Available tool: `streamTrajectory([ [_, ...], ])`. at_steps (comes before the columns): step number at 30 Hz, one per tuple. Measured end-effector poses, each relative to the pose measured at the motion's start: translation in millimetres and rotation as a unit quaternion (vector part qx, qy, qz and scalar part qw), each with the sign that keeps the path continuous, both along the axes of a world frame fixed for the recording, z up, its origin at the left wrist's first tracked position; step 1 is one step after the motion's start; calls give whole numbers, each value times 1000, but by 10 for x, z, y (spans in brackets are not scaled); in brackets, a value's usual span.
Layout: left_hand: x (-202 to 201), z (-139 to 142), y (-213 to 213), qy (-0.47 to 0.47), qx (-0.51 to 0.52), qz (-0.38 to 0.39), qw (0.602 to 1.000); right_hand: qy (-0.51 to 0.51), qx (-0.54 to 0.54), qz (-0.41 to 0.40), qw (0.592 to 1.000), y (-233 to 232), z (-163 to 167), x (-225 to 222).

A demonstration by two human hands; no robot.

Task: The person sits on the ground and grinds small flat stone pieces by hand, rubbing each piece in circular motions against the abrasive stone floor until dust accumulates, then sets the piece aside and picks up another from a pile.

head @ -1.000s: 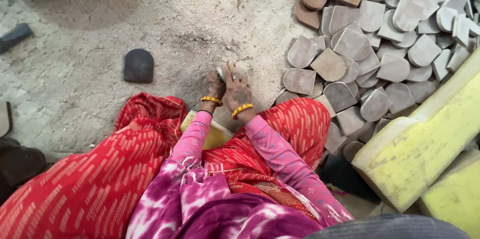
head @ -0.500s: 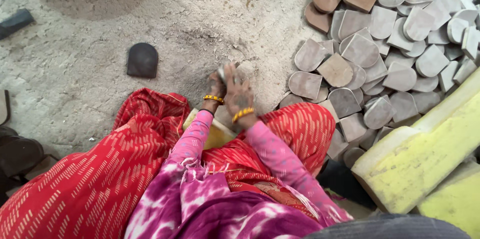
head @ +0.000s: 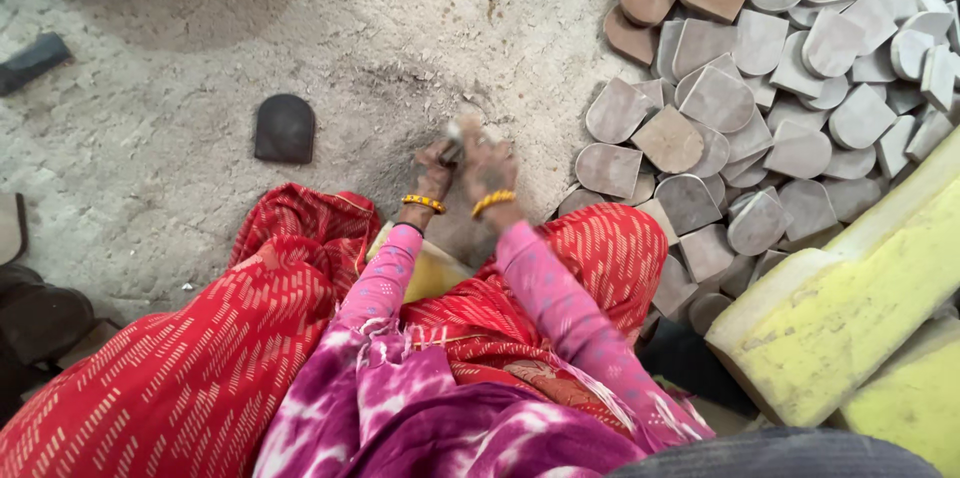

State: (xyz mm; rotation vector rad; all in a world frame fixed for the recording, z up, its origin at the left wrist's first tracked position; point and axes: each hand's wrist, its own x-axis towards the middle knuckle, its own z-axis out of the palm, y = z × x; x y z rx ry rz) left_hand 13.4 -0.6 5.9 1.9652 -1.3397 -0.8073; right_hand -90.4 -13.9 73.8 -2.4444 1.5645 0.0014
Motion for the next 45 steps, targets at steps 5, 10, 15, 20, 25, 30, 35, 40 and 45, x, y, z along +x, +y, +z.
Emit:
streamTrajectory([
  [5,64,104,67,40,-200,-4,979,-40,-3,-16,999,-95,-4,10],
  [10,-2,-56,70,407,-39,151,900,-125,-125,60,982,101,85,65],
  [15,35,-28,15,-37,-292,-6,956,32,150,-64,986,-179,34,88],
  [20,84,145,116,401,-148,26,904,4,-18,11,1000,61,-3,110],
  [25,99,100,171,307,-91,24,947,-26,-126,33,991,178,-52,85],
  [30,110,-28,55,163,-243,-27,956,-10,160,-75,984,3,-60,80],
  [35,70,-105,113,791,22,213,574,-17,-126,47,991,283,91,144],
  [40,106,-11,146,342,-159,83,923,23,70,-46,996,-51,45,114],
  [45,215,45,122,145,-163,-17,976,-298,109,26,948,-358,43,-33],
])
